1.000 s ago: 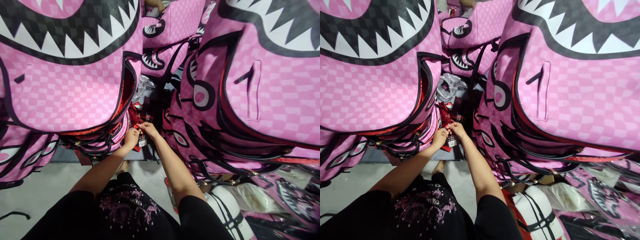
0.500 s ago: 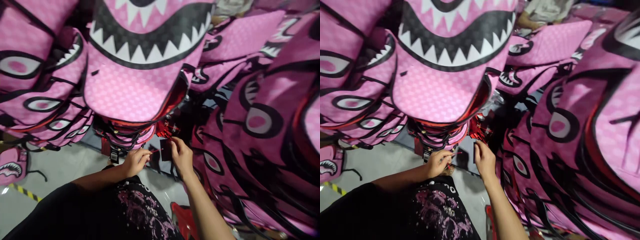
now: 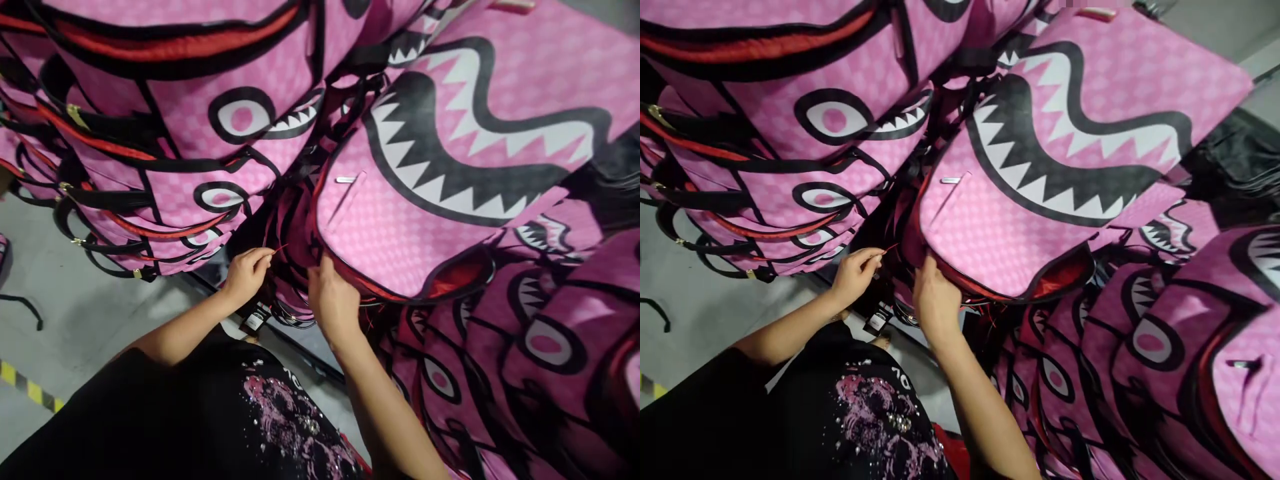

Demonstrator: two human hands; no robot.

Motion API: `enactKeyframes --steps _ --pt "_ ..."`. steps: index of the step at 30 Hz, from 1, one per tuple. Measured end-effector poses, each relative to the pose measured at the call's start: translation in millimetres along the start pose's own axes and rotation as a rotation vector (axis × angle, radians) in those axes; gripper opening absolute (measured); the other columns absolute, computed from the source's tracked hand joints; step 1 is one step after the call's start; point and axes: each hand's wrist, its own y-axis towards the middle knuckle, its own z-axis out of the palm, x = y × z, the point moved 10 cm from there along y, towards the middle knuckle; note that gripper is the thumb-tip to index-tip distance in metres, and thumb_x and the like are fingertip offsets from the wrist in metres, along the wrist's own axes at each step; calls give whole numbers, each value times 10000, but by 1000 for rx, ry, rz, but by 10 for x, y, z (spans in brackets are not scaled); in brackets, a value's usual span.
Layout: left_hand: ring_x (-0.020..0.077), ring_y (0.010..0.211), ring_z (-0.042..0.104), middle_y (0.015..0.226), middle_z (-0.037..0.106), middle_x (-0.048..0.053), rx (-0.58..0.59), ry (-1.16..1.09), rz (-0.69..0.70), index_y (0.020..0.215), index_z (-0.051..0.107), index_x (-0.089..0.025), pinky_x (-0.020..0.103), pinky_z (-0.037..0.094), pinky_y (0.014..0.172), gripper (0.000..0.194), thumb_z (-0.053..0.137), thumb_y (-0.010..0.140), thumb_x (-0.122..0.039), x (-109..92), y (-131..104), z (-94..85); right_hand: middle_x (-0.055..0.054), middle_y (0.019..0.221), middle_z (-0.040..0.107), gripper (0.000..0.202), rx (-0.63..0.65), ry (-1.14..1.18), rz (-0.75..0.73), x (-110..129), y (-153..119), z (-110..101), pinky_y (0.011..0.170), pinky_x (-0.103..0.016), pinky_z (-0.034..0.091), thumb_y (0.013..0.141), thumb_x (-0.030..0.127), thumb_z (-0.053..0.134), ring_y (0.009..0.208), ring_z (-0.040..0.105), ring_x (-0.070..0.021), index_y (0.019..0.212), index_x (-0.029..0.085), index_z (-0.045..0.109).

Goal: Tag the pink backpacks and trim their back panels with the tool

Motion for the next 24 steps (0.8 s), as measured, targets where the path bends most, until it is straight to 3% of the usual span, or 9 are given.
enactKeyframes --steps 2,5,9,13,20,24 --pt "142 796 673 863 726 22 58 -24 12 1017 720 -238 236 497 775 245 506 911 -183 82 185 10 -106 698 673 337 -87 -95 123 -81 111 -75 469 -270 342 966 301 452 532 601 -197 1194 106 603" --pt "155 838 673 910 733 26 140 -53 31 1020 732 -244 243 482 792 246 518 911 -193 148 417 87 -118 668 658 360 -202 -198 175 -80 182 -189 485 -260 352 974 345 421 524 589 -184 1100 94 647" --pt "169 850 663 929 722 38 207 -36 48 1033 730 -235 245 469 781 249 523 907 -178 175 681 214 -95 572 638 398 3 -340 153 125 424 32 493 -266 377 976 305 427 473 587 -190 1294 130 590" --pt "171 818 641 891 692 35 293 15 95 994 729 -240 235 441 723 242 522 903 -155 167 839 365 -152 613 672 372 154 -394 252 136 608 165 544 -301 428 959 182 421 556 654 -248 1272 137 616" --pt "156 719 593 791 645 17 442 111 221 898 716 -235 257 321 566 293 442 903 -133 126 870 534 -134 844 750 321 21 -336 354 -101 413 100 553 -250 401 981 259 470 649 687 -199 1202 131 664" --pt "165 695 579 766 633 29 479 167 284 879 720 -222 285 284 545 318 429 875 -95 106 912 554 -104 791 748 310 7 -324 373 -119 360 143 557 -249 380 989 289 472 637 681 -183 1144 145 698"
